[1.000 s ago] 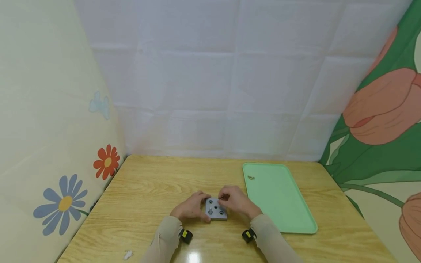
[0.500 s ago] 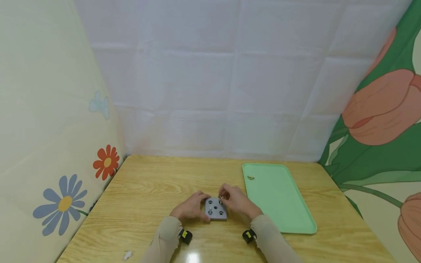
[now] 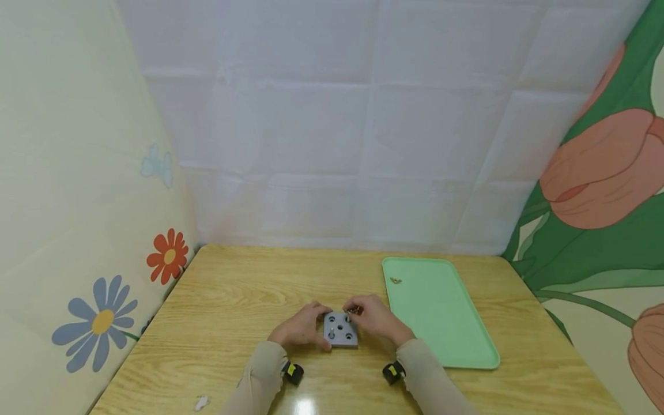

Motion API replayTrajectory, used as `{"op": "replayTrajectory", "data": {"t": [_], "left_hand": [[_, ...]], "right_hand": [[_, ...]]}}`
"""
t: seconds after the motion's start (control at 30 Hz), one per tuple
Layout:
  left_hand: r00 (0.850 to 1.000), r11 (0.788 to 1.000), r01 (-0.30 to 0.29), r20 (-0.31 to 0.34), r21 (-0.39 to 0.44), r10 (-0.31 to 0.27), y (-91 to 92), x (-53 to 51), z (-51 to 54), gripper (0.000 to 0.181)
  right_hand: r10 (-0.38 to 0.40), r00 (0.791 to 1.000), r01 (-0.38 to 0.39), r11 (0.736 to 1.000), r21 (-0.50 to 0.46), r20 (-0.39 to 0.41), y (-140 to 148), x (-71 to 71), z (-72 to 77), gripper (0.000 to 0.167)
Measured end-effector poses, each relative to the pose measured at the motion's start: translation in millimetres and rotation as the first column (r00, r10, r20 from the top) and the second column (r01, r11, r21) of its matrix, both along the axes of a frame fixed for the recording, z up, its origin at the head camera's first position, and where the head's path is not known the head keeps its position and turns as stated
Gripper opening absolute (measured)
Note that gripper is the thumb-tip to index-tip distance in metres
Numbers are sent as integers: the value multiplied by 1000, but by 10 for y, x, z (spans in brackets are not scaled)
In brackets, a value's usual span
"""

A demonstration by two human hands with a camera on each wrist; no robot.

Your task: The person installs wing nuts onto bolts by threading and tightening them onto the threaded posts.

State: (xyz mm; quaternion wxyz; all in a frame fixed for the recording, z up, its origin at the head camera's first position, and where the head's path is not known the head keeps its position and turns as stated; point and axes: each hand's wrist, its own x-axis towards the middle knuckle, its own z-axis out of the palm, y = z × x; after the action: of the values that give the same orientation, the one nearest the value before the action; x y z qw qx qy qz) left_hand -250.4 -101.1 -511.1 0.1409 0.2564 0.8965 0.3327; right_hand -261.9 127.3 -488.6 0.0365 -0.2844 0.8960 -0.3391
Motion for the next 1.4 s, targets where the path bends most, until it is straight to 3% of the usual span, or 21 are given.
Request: {"op": "replayTrajectory", "data": {"t": [0.47,0.7,1.03,1.4], "left_hand": [[1000,1000,11,2,12,-11,-10,-1,-2,81],[1000,1000,8,4,12,-9,-13,-9,-10,82],[1000,1000,10,14,16,-10,-13,-15,-20,82],[1000,1000,8,9,21,-8,-4,-1,-5,81]], "right_hand": [[7,999,-9,998,-55,-32,15,-11,-15,9],[-37,999,38,996,-77,16,14,-3,14,9],[-57,998,58,996,-71,23,11,0,15,7],[-39,999,38,999,-37,-29,-2,-7,-2,8]]}}
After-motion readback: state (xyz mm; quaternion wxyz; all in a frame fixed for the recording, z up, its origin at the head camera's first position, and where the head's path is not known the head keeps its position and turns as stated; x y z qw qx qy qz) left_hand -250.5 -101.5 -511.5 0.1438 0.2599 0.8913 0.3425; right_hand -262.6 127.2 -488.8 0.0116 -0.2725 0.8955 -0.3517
